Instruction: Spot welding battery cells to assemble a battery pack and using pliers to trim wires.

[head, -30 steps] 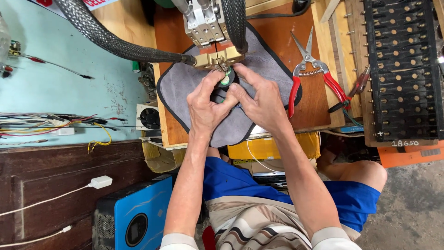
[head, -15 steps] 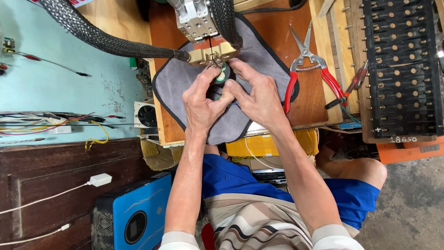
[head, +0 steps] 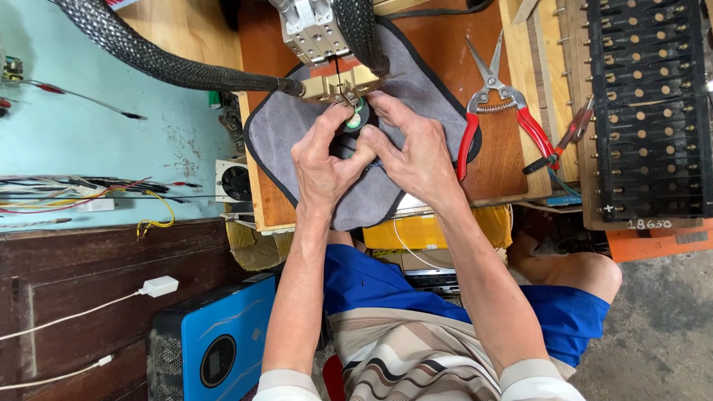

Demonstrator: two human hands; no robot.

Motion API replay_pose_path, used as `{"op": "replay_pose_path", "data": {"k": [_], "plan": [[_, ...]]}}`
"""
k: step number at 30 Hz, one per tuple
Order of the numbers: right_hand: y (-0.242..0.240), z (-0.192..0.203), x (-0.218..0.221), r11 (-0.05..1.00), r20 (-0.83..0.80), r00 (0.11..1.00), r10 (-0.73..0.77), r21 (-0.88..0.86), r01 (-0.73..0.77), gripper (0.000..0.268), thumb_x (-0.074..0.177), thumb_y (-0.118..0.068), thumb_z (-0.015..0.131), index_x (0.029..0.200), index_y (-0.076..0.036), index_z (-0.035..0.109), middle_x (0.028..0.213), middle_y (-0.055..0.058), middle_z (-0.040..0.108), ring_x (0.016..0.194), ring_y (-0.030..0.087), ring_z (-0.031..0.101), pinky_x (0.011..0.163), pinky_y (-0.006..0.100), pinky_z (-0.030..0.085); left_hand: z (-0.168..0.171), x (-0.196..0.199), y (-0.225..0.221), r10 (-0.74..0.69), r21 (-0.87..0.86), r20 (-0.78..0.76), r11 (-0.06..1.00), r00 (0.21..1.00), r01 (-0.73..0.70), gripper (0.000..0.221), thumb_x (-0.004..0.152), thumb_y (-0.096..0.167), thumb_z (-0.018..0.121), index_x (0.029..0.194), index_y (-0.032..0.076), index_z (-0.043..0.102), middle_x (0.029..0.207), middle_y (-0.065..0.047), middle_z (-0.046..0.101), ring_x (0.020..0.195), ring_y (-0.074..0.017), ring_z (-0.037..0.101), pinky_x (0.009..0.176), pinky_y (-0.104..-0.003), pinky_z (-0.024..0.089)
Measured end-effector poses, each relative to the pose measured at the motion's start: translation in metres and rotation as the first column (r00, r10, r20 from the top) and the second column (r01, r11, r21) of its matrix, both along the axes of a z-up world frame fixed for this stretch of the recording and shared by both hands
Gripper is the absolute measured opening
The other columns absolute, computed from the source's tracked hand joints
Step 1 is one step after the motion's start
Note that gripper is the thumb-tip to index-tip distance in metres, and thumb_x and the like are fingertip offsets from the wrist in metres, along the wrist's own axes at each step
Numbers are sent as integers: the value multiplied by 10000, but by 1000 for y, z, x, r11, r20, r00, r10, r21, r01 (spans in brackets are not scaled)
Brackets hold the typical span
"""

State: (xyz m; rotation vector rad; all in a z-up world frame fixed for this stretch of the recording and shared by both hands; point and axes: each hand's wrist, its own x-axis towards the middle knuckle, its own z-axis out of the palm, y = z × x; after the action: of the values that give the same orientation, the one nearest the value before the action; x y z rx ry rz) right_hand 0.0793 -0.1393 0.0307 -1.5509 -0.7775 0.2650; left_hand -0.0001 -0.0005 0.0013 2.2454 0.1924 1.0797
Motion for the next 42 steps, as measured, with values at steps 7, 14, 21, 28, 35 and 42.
{"op": "replay_pose_path", "data": {"k": [7, 14, 21, 28, 35, 42], "plan": [[0, 1, 0, 1000, -8, 1000, 8, 18, -8, 379, 1031, -153, 682, 1354, 33, 609, 1243, 314, 683, 1227, 446, 613, 1030, 500, 528, -2, -1, 1, 8, -3, -9, 1000, 1000, -9, 265, 878, 238, 834, 1085, 138, 703, 1008, -131, 771, 933, -328, 768, 791, -405, 623], [-1, -3, 1, 1000, 5, 1000, 4, 22, -4, 381, 1028, -141, 689, 1351, 45, 608, 1232, 329, 681, 1221, 453, 614, 1019, 504, 530, -4, -1, 1, 13, -17, -9, 1000, 1000, -13, 273, 870, 231, 839, 1088, 139, 701, 1023, -132, 772, 943, -327, 767, 796, -413, 623], [0, -6, 2, 1000, -2, 1000, 10, 29, -10, 363, 1031, -123, 682, 1350, 35, 614, 1249, 317, 680, 1237, 441, 607, 1026, 501, 521, -1, 0, 0, 7, -27, -1, 1000, 1000, -7, 263, 870, 219, 837, 1080, 136, 701, 1018, -133, 774, 943, -330, 768, 795, -412, 624], [0, 2, 0, 1000, -2, 1000, -3, 28, 3, 365, 1025, -129, 692, 1345, 31, 619, 1232, 313, 688, 1229, 434, 615, 1019, 496, 527, -5, 0, 2, 13, -17, 0, 1000, 1000, -13, 272, 856, 217, 848, 1071, 137, 702, 998, -133, 772, 926, -324, 769, 787, -411, 624], [0, 3, -1, 1000, -11, 1000, -2, 21, 2, 378, 1022, -139, 696, 1344, 40, 614, 1229, 320, 686, 1223, 446, 619, 1026, 497, 528, -2, 0, 0, 7, -21, 3, 1000, 1000, -7, 261, 863, 216, 842, 1068, 142, 699, 967, -136, 769, 911, -337, 768, 767, -419, 625], [-1, 3, 0, 1000, 13, 1000, 9, 10, -9, 386, 1028, -143, 688, 1360, 35, 603, 1218, 319, 690, 1214, 455, 627, 1022, 505, 533, 4, 1, -2, 12, -27, 0, 1000, 1000, -12, 257, 873, 224, 831, 1078, 150, 693, 964, -121, 774, 905, -318, 776, 769, -398, 627]]}}
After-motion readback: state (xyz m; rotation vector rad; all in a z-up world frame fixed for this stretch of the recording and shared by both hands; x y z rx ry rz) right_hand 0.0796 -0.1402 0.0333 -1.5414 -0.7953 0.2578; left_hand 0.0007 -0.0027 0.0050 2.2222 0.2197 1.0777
